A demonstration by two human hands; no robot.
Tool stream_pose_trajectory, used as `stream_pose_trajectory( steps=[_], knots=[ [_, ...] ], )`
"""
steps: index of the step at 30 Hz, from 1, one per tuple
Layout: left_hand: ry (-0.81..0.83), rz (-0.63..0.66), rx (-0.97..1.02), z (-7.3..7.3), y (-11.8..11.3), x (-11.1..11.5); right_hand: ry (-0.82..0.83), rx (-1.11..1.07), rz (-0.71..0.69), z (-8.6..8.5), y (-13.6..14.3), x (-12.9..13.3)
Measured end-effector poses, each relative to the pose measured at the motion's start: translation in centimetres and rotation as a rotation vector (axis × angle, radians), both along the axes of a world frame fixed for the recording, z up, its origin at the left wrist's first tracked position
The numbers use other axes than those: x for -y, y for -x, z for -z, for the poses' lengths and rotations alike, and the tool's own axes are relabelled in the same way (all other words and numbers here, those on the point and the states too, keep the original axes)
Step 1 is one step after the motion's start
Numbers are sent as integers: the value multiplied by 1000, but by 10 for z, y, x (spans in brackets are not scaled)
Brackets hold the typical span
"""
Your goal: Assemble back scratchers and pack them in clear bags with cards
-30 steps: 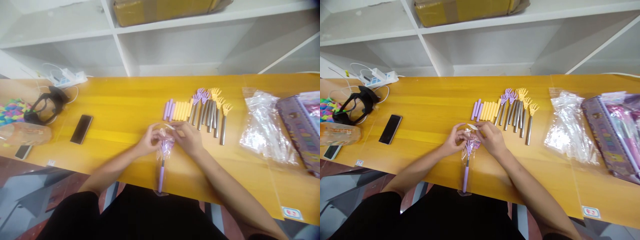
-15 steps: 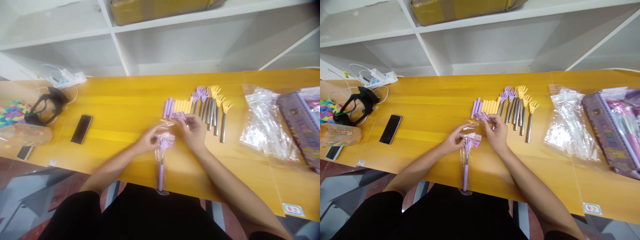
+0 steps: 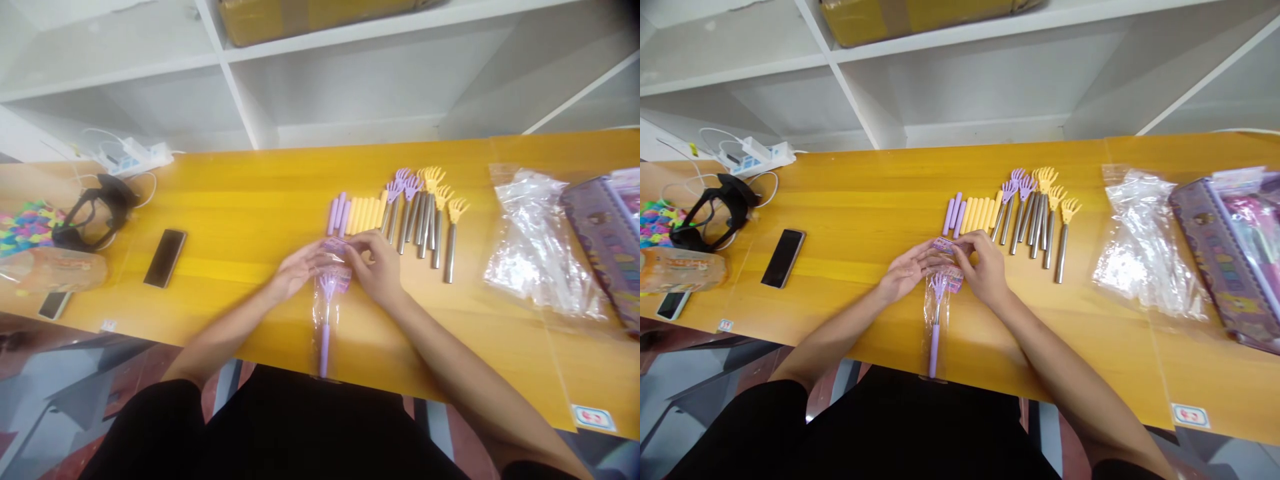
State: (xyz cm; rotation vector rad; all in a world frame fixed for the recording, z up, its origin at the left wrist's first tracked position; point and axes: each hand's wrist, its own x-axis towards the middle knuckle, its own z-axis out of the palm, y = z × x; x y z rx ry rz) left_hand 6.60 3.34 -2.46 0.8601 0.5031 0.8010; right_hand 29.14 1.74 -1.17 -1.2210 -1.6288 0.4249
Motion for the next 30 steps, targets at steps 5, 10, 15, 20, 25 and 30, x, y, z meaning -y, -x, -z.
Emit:
stream_pose_trajectory(
  steps=[5,10,15,20,25,30],
  knots=[
    [52,5,15,0,2,-1,29,26,-42,0,-3,-2],
    [70,18,54,-1,2,-1,24,46,-96,0,-3,-3],
    [70,24,32,-7,0,-4,24,53,-104,1,-5,-4],
    [74,34,34,-10,-1,-4,-2,92,-101,6,-3,-4],
    [61,49,44,-9,1,-4,-33,87,-87,6,-1,-2],
    [60,38,32,-9,1,-4,-56,36,-24,0,-1,-1]
  ],
)
